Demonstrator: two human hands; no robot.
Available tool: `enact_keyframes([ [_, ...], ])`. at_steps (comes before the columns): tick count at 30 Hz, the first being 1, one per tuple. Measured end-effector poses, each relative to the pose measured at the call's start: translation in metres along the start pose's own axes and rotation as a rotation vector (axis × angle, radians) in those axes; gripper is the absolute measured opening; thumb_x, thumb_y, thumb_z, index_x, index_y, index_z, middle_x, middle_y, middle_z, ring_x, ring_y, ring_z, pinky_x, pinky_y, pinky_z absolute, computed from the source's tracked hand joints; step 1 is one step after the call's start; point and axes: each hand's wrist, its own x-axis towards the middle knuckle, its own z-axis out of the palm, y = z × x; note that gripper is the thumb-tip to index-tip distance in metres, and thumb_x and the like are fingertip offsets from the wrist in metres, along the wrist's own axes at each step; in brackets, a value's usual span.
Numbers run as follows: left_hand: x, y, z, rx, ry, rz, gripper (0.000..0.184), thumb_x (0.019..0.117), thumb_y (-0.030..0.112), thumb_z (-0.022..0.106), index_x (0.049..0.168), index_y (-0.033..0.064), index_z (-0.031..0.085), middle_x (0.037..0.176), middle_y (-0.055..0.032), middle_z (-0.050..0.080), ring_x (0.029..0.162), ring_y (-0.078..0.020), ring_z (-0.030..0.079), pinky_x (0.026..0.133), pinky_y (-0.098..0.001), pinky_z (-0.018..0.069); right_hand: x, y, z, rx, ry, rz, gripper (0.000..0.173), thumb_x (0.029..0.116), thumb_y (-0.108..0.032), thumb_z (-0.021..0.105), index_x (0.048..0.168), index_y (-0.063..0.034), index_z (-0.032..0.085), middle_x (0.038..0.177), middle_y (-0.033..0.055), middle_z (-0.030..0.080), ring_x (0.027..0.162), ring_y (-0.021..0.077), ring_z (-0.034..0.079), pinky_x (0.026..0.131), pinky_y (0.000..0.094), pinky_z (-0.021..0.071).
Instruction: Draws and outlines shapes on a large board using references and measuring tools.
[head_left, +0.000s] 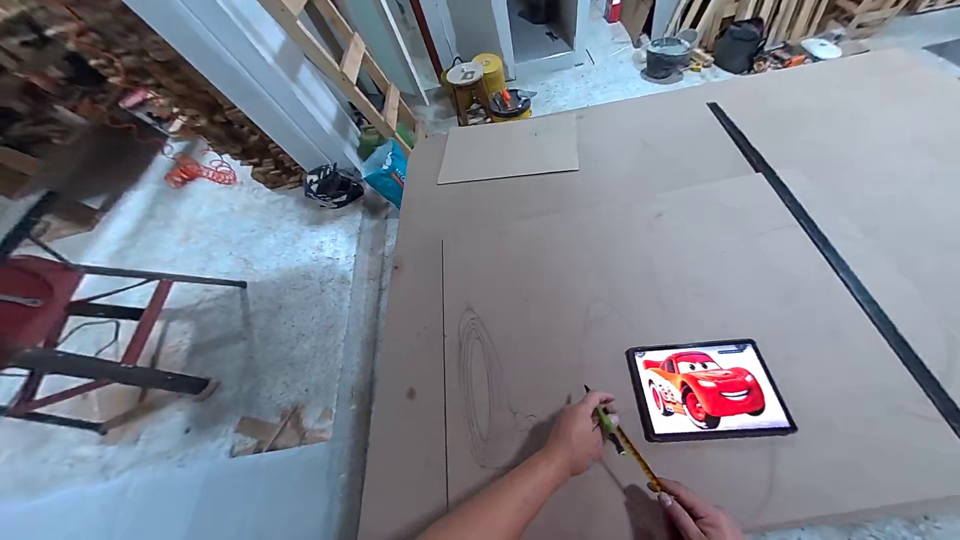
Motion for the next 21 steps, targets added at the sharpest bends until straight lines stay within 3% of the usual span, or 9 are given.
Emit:
enact_keyframes([
  [4, -0.039, -0.05, -0.054, -0.04, -0.038, -0.06, 0.042, 0.1008, 0.034, 0.063, 0.137, 0.0131, 0.061, 0.116, -0.006, 0.071, 0.097, -0.0156, 0.07, 0.088, -0.0382, 0.0595, 0.013, -0.023, 0.057, -0.04, -0.074, -0.086, 0.031, 0.1077, -0.031, 0.054, 0.126, -0.0156, 0.073, 0.087, 0.0068, 0.076, 0.074, 0.0183, 0.072, 0.072, 0.0457, 0.0602],
  [8, -0.075, -0.111, -0.127, 0.05, -0.131, -0.084, 0.033, 0.0967, 0.035, 0.07, 0.12, 0.0125, 0.066, 0.099, -0.0045, 0.071, 0.083, -0.0158, 0.069, 0.078, -0.0392, 0.0591, 0.022, -0.044, 0.137, -0.056, -0.117, -0.074, 0.031, 0.1072, -0.033, 0.054, 0.123, -0.0184, 0.075, 0.105, 0.0056, 0.078, 0.096, 0.0184, 0.075, 0.087, 0.0491, 0.0595],
  [10, -0.103, -0.144, -0.166, 0.096, -0.142, -0.052, 0.028, 0.0966, 0.035, 0.069, 0.112, 0.0122, 0.069, 0.089, -0.0025, 0.07, 0.075, -0.014, 0.067, 0.072, -0.0366, 0.058, 0.02, -0.059, 0.189, -0.061, -0.155, -0.017, 0.032, 0.1072, -0.041, 0.052, 0.122, -0.0239, 0.075, 0.103, 0.0019, 0.077, 0.093, 0.0158, 0.074, 0.086, 0.0472, 0.0596],
  [14, -0.152, -0.187, -0.251, 0.189, -0.021, -0.016, 0.023, 0.0983, 0.031, 0.067, 0.109, 0.0103, 0.07, 0.084, -0.0006, 0.071, 0.073, -0.0128, 0.068, 0.07, -0.0358, 0.0597, -0.006, -0.102, 0.272, 0.019, -0.171, 0.135, 0.037, 0.1069, -0.048, 0.049, 0.121, -0.0242, 0.073, 0.094, 0.0012, 0.075, 0.084, 0.0148, 0.072, 0.083, 0.0435, 0.0602],
  [17, -0.149, -0.195, -0.317, 0.339, 0.147, -0.001, 0.019, 0.0993, 0.028, 0.067, 0.108, 0.0112, 0.071, 0.082, -0.0015, 0.073, 0.074, -0.016, 0.071, 0.072, -0.0422, 0.0609, -0.034, -0.099, 0.296, 0.078, -0.074, 0.22, 0.035, 0.1061, -0.047, 0.051, 0.122, -0.0241, 0.073, 0.096, 0.0008, 0.075, 0.088, 0.0144, 0.072, 0.087, 0.0439, 0.0588],
  [21, -0.088, -0.145, -0.373, 0.609, 0.226, 0.065, 0.025, 0.1023, 0.029, 0.066, 0.112, 0.0068, 0.069, 0.092, -0.0135, 0.073, 0.084, -0.0307, 0.071, 0.081, -0.0585, 0.0569, -0.07, -0.068, 0.289, 0.065, 0.176, 0.378, 0.031, 0.1066, -0.04, 0.053, 0.121, -0.0212, 0.073, 0.099, 0.0045, 0.075, 0.092, 0.0197, 0.072, 0.088, 0.0494, 0.0575],
])
